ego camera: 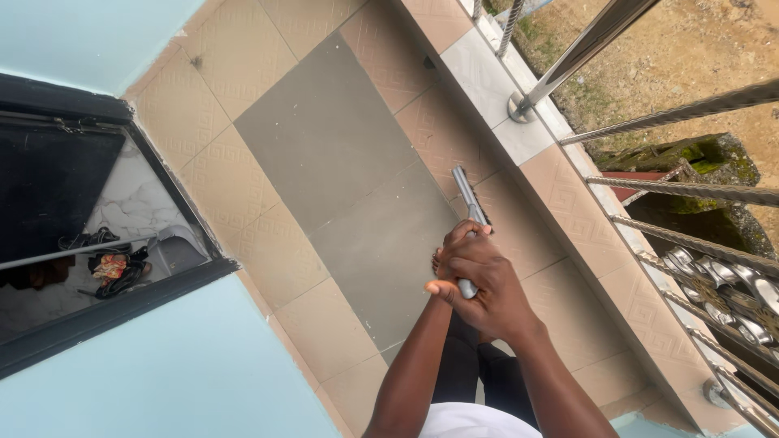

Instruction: The person uses a floor squeegee to push water and liquid across a tiled balcony floor toward the railing.

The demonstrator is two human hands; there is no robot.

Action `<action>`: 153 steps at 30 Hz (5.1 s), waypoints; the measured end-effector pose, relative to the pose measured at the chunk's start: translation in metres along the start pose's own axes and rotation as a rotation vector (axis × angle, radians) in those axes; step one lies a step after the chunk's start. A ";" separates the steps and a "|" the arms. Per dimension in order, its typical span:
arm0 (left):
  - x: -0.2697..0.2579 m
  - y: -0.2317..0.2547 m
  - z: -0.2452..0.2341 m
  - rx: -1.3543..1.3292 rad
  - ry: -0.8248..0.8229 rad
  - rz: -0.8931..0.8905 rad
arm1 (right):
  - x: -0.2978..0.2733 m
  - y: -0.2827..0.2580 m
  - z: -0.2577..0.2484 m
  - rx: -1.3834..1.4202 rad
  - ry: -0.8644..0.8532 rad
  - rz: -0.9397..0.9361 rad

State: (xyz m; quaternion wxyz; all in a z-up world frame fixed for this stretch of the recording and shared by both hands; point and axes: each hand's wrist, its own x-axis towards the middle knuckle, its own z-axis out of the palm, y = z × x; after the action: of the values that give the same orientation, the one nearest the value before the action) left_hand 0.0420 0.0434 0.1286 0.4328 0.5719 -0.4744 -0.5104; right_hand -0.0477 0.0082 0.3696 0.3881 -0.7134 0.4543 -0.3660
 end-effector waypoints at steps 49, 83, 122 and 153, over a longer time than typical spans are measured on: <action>0.042 0.078 0.046 0.233 0.360 0.350 | -0.029 -0.037 -0.034 0.440 0.070 -0.198; 0.158 0.046 0.023 0.133 0.472 0.243 | 0.058 0.017 -0.006 0.421 -0.109 -0.026; 0.185 -0.027 0.021 0.401 0.282 0.198 | 0.051 0.055 0.008 0.351 -0.116 0.112; -0.015 -0.084 0.141 0.169 0.488 -0.083 | -0.006 0.062 -0.067 -0.894 -0.838 0.793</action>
State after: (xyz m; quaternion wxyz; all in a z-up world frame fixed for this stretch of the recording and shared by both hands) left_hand -0.0900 0.0716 0.0348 0.4639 0.7313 -0.3728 -0.3333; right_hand -0.1305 -0.0191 0.3425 0.3045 -0.6657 0.5980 0.3265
